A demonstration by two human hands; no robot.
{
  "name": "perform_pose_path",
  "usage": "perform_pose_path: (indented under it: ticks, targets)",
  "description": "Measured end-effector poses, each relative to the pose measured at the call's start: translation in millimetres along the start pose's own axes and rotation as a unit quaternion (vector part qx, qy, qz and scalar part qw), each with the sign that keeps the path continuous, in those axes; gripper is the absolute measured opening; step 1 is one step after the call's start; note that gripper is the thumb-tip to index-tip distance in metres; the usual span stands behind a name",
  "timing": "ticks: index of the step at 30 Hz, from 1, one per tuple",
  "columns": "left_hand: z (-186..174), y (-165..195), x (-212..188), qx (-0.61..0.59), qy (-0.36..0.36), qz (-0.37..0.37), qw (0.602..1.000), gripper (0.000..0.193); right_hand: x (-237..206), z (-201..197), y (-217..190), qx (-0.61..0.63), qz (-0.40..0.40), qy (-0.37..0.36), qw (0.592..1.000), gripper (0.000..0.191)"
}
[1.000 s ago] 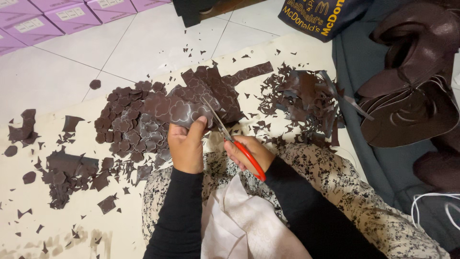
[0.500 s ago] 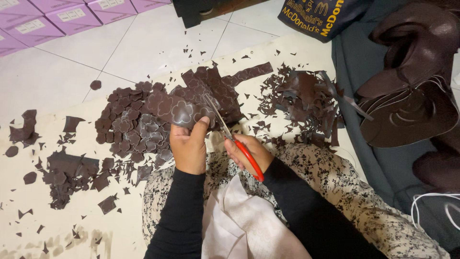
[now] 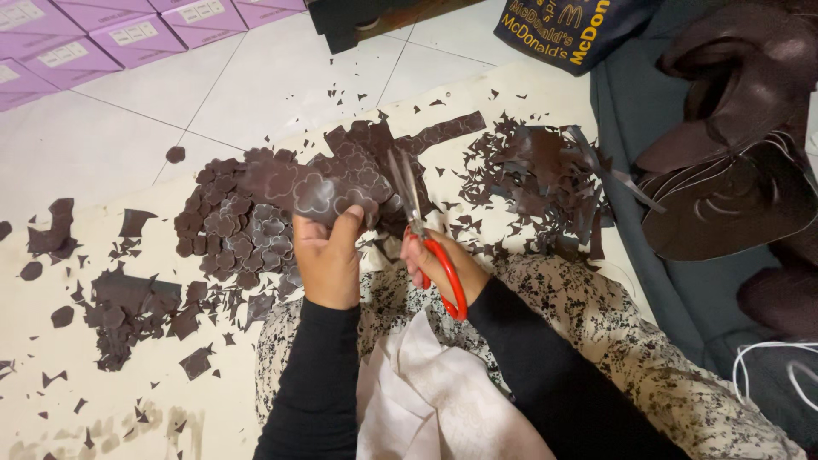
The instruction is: The person sits on the floor and uses red-handled scissors to cut flower-shaped pieces from a dark brown sheet. They hold the sheet with the left hand and cut with the right, placing finished pieces into a growing pile on the left.
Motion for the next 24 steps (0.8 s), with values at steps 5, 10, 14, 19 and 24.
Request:
perform_pose_path:
  ticks: [5,10,14,19,24]
  targets:
    - [0.8,-9.5,-0.1,-0.020,-0.006,-0.043,0.999,0.040,-0.5,-2.3,2.6,-0.004,-0.017,-0.010,1.000,0.047]
    - [3.8,-4.0,3.6,0.126,-0.076,0.031,0.989,0.030,2.0,9.3,12.5,-0.025,0.030,-0.031,0.999,0.054]
    - [-3.3,-11.8,5.5,0.085,-0.060,-0.011,0.995,0.034,-0.5,16.3,5.5,-0.096,0.024,-0.060,0.993,0.065]
    - [-5.5,-14.5,6.6,0.040,-0.024,-0.048,0.998,0.026,-7.2,16.4,-8.9,-0.089,0.006,-0.062,0.994,0.063]
    - [-2.0,-16.2,0.5,0.017,0.000,-0.094,0.995,0.023,-9.2,11.7,-16.1,-0.045,-0.034,-0.043,0.998,0.054]
Point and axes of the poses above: each hand's wrist, its own x-axis towards the middle knuckle, its own z-axis out of the palm, y = z × x, the point moved 8 cm from there along x, towards the middle knuckle, and after that the axes turned 9 degrees about -x, right-handed, at the moved point
